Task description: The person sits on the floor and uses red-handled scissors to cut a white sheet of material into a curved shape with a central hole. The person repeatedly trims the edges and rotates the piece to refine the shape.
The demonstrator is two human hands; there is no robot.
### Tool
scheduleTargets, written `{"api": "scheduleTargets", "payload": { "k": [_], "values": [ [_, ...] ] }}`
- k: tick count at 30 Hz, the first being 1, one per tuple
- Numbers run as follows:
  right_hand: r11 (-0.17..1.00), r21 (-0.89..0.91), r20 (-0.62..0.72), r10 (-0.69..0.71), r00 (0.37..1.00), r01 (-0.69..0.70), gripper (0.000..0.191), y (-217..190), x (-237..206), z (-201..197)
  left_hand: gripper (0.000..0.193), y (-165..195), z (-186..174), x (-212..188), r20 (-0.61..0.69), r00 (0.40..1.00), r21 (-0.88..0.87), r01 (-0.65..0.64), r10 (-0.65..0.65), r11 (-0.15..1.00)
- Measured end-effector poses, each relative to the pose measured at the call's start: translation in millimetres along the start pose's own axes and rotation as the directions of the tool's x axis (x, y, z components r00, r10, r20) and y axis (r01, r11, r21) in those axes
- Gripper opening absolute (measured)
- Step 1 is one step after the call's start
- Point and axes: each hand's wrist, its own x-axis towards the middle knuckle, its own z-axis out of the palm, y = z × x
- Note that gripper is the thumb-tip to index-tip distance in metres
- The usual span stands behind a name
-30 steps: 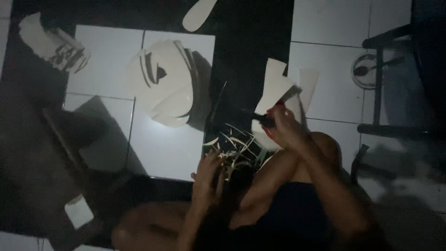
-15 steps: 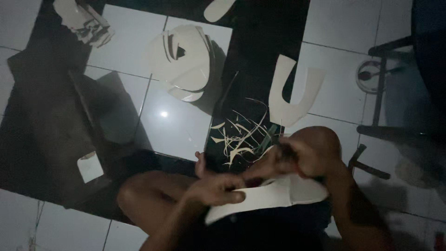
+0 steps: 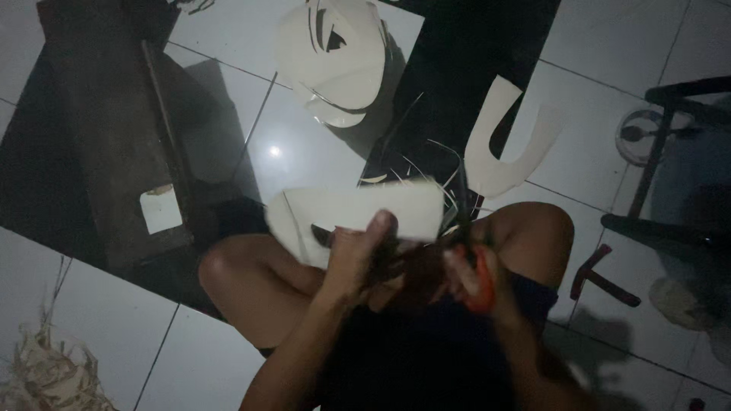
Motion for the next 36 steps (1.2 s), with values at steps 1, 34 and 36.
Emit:
{"api": "scheduleTargets", "payload": {
  "k": [1,34,36],
  "values": [
    [0.993,-0.027,0.071,-0.110,0.991,0.112,0.032,-6.4,-7.4,8.4,0.048,5.8,8.5,3.3,0.005,0.999,-0.052,-0.039,0.040,0.998],
    [0.907,-0.404,0.253,-0.013,0.967,0.118,0.021,-114.2,-21.3,17.6,0.073,26.5,-0.2,19.6,0.206,0.916,0.430,-0.401,0.345,0.809],
    [0.933,-0.354,0.289,0.038,0.957,0.070,0.025,-111.8,-23.0,21.2,0.079,39.3,3.6,15.6,0.142,0.946,0.601,-0.316,0.292,0.734]
  ]
}}
